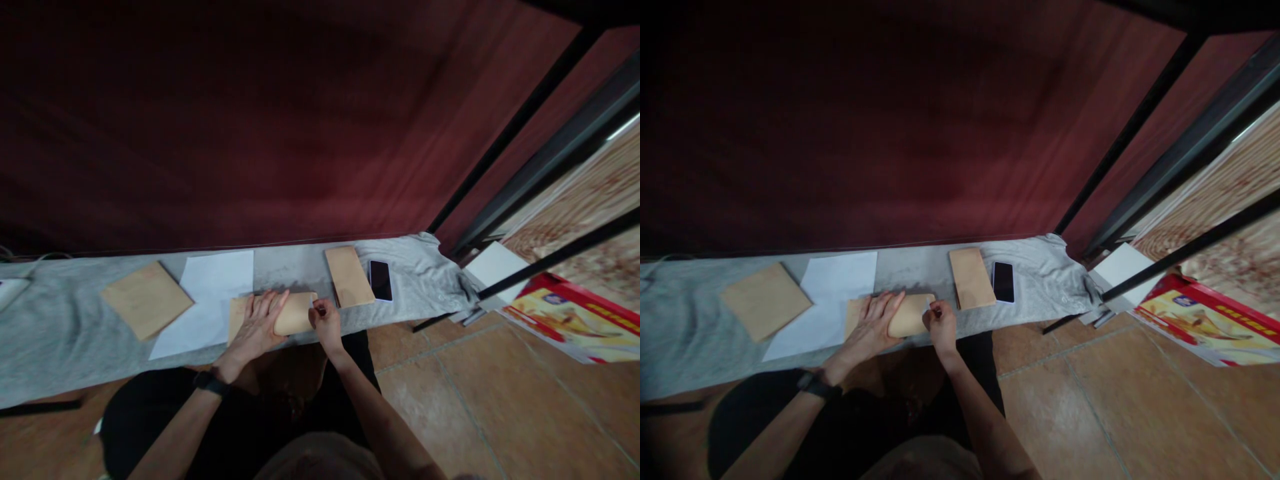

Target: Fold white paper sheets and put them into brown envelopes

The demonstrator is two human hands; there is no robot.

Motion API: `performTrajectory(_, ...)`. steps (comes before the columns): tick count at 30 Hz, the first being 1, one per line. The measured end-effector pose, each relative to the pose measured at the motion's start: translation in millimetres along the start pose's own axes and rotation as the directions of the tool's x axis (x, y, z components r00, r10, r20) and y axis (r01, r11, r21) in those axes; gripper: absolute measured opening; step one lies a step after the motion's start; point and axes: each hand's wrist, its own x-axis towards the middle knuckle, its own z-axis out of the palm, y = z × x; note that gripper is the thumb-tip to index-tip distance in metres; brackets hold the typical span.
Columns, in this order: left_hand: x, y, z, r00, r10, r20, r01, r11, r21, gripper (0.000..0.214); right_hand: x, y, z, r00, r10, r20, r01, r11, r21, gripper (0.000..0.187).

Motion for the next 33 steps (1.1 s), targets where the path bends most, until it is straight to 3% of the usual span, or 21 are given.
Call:
performTrajectory(7, 0, -1, 1.4, 1.0, 0.011, 0.0, -0.011, 1.0, -0.001, 0.112, -1, -4, -1, 0.994, 0.098, -0.054, -0.089, 0.985, 0.148, 0.026)
performTrajectory(12, 1, -1, 0.2, 1.0, 0.002, -0.009, -0.003, 0.998, -0.068, 0.109, 5, -2, 4, 0.964, 0.265, 0.016, -0.244, 0.859, 0.45, 0.015)
performTrajectory(14, 0, 1, 0.4, 0.996, -0.054, -0.064, 0.044, 0.989, -0.143, 0.104, 7, 1, 4, 0.957, 0.29, 0.021, -0.262, 0.828, 0.496, 0.013)
performTrajectory(16, -2, 8, 2.6, 0.966, -0.2, -0.165, 0.147, 0.947, -0.287, 0.096, 8, 3, 4, 0.951, 0.309, 0.007, -0.266, 0.806, 0.529, 0.016)
performTrajectory(18, -5, 18, 7.5, 0.865, -0.452, -0.217, 0.284, 0.798, -0.532, 0.09, 8, 5, 3, 0.943, 0.333, -0.001, -0.273, 0.773, 0.573, 0.02)
performTrajectory(19, -6, 25, 10.7, 0.79, -0.59, -0.17, 0.342, 0.653, -0.676, 0.087, 6, 6, 3, 0.939, 0.344, -0.001, -0.276, 0.756, 0.594, 0.021)
performTrajectory(21, -8, 41, 18.0, 0.631, -0.766, 0.121, 0.414, 0.2, -0.888, 0.08, 3, 6, 5, 0.933, 0.359, 0.005, -0.281, 0.722, 0.633, 0.023)
performTrajectory(23, -6, 59, 24.7, 0.566, -0.67, 0.481, 0.426, -0.263, -0.866, 0.076, 0, 7, 9, 0.929, 0.37, 0.015, -0.286, 0.693, 0.662, 0.025)
performTrajectory(24, -4, 67, 27.4, 0.55, -0.599, 0.582, 0.415, -0.409, -0.813, 0.076, -2, 7, 12, 0.927, 0.375, 0.02, -0.29, 0.681, 0.672, 0.025)
performTrajectory(25, -2, 74, 29.6, 0.548, -0.55, 0.631, 0.396, -0.494, -0.774, 0.077, -3, 7, 15, 0.925, 0.38, 0.024, -0.294, 0.672, 0.68, 0.026)
performTrajectory(27, 5, 86, 32.8, 0.56, -0.547, 0.622, 0.342, -0.532, -0.775, 0.082, -5, 8, 19, 0.921, 0.388, 0.032, -0.302, 0.66, 0.687, 0.028)
performTrajectory(29, 12, 91, 34.7, 0.567, -0.6, 0.564, 0.3, -0.487, -0.82, 0.086, -5, 9, 21, 0.919, 0.391, 0.045, -0.313, 0.658, 0.684, 0.029)
performTrajectory(33, 19, 83, 37.3, 0.524, -0.674, 0.521, 0.352, -0.386, -0.853, 0.091, -6, 11, 19, 0.921, 0.378, 0.089, -0.34, 0.671, 0.659, 0.031)
